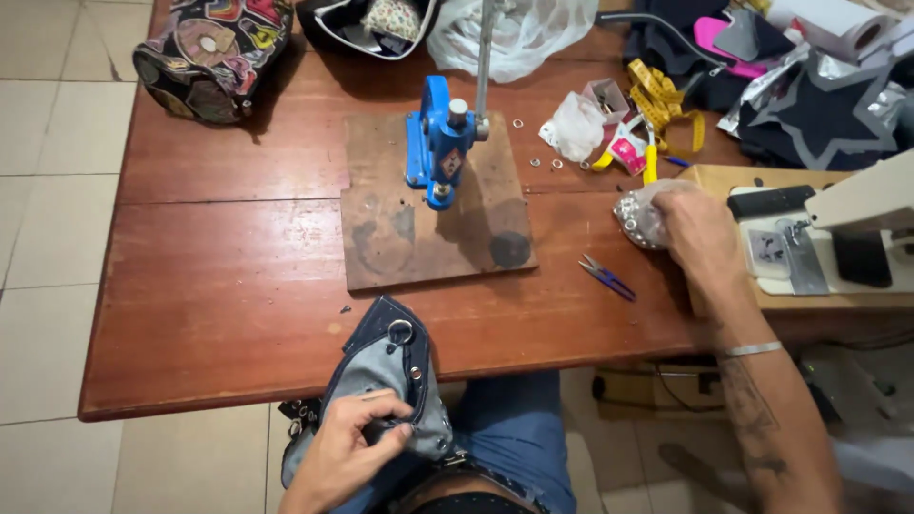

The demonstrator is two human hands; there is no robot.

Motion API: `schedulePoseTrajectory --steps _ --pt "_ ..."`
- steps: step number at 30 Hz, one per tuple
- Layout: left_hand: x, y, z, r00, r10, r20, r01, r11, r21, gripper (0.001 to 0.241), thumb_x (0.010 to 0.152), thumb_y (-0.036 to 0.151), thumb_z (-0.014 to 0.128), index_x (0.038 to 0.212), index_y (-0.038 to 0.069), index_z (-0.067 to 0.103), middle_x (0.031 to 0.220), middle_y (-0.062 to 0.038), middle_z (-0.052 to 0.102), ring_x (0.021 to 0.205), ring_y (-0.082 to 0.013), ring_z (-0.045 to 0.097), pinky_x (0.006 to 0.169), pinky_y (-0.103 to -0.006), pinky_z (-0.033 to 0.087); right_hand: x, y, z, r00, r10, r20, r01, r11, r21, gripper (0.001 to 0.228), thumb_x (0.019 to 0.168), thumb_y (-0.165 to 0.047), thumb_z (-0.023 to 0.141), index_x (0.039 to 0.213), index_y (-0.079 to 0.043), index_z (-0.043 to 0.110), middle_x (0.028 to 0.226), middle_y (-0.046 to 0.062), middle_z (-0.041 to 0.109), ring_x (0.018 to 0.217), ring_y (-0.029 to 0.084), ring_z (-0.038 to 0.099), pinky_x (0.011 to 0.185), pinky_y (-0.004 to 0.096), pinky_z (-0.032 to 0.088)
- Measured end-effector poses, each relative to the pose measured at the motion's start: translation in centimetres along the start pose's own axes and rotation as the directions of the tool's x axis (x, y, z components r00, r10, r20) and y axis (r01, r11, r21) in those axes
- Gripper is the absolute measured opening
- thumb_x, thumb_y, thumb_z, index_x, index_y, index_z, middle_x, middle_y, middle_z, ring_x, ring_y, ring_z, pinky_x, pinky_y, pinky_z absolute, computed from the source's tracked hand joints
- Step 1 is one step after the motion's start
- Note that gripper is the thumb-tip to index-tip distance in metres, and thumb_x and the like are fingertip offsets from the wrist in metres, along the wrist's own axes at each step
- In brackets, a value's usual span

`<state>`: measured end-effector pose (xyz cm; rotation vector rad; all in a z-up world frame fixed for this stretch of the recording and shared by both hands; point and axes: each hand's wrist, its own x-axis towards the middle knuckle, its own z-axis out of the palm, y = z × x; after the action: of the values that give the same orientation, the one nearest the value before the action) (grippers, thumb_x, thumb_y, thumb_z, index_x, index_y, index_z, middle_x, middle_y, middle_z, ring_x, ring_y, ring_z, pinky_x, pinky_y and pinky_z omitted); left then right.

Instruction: Attaching metal grommets to a denim garment using a manual hand press

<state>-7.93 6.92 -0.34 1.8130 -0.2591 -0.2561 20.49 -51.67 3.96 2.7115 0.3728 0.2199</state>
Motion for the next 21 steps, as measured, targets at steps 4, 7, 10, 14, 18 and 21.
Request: schedulePoseTrajectory --steps 4,7,10,14,18,21 --pt "-0.1 -0.2 0.3 0.999 -0.044 -0.004 0.044 0.999 -0.030 0.015 0.104 0.024 0.090 0.105 0.010 0.094 0.091 0.004 0.081 0.084 -0.0111 0.071 0.076 -0.0308 0.052 -0.1 0.6 -0.9 0.997 0.077 -0.019 -0.069 0.965 0.253 0.021 0.101 -0.020 0.086 0.121 -0.018 0.092 0.113 0.022 0.090 0.104 0.055 0.084 0.091 0.064 0.062" --pt "0.1 -0.3 0.7 0.999 -0.044 0.019 0.045 0.998 -0.045 0.017 0.105 0.025 0.089 0.103 0.008 0.094 0.092 0.004 0.081 0.088 -0.0119 0.075 0.082 -0.0306 0.056 -1.6 0.2 -3.5 0.973 0.232 -0.003 -0.205 0.865 0.458 0.025 0.104 -0.018 0.093 0.129 -0.020 0.095 0.119 0.016 0.093 0.106 0.042 0.086 0.097 0.052 0.062" --pt "0.2 -0.5 0.7 1.000 0.012 0.026 -0.010 0.997 -0.071 0.018 0.106 0.025 0.089 0.103 0.007 0.093 0.092 0.002 0.081 0.088 -0.0135 0.075 0.083 -0.0318 0.057 -2.6 -1.2 -7.4 0.948 0.308 -0.077 -0.156 0.664 0.731 0.023 0.104 -0.007 0.099 0.126 -0.009 0.097 0.122 0.011 0.094 0.112 0.022 0.086 0.106 0.035 0.060" --pt "0.3 -1.5 0.0 0.997 0.061 0.052 -0.057 0.996 -0.067 0.019 0.108 0.027 0.089 0.108 0.008 0.094 0.095 0.001 0.083 0.091 -0.0144 0.077 0.089 -0.0319 0.059 -3.5 -7.1 -15.0 0.901 0.382 -0.205 -0.036 0.538 0.842 0.023 0.110 0.002 0.096 0.132 -0.002 0.094 0.131 0.018 0.092 0.116 0.025 0.087 0.106 0.036 0.071" --pt "0.4 0.7 -0.4 0.993 -0.108 0.047 0.106 0.994 0.028 0.019 0.104 0.030 0.089 0.106 0.014 0.099 0.096 0.008 0.086 0.075 -0.0060 0.066 0.053 -0.0300 0.040 -0.1 -15.0 -14.6 0.886 0.340 -0.316 0.181 0.374 0.910 0.013 0.109 -0.001 0.101 0.118 -0.003 0.093 0.119 0.012 0.092 0.111 0.020 0.085 0.111 0.034 0.068" --pt "0.0 1.8 -0.2 0.994 -0.107 0.011 0.107 0.993 0.052 0.014 0.102 0.025 0.090 0.104 0.013 0.098 0.093 0.008 0.083 0.072 -0.0068 0.062 0.056 -0.0305 0.039 3.6 -22.3 -12.8 0.897 0.422 -0.131 0.200 -0.125 0.972 0.032 0.100 0.004 0.101 0.126 -0.008 0.085 0.120 0.010 0.094 0.110 0.016 0.091 0.110 0.030 0.076"
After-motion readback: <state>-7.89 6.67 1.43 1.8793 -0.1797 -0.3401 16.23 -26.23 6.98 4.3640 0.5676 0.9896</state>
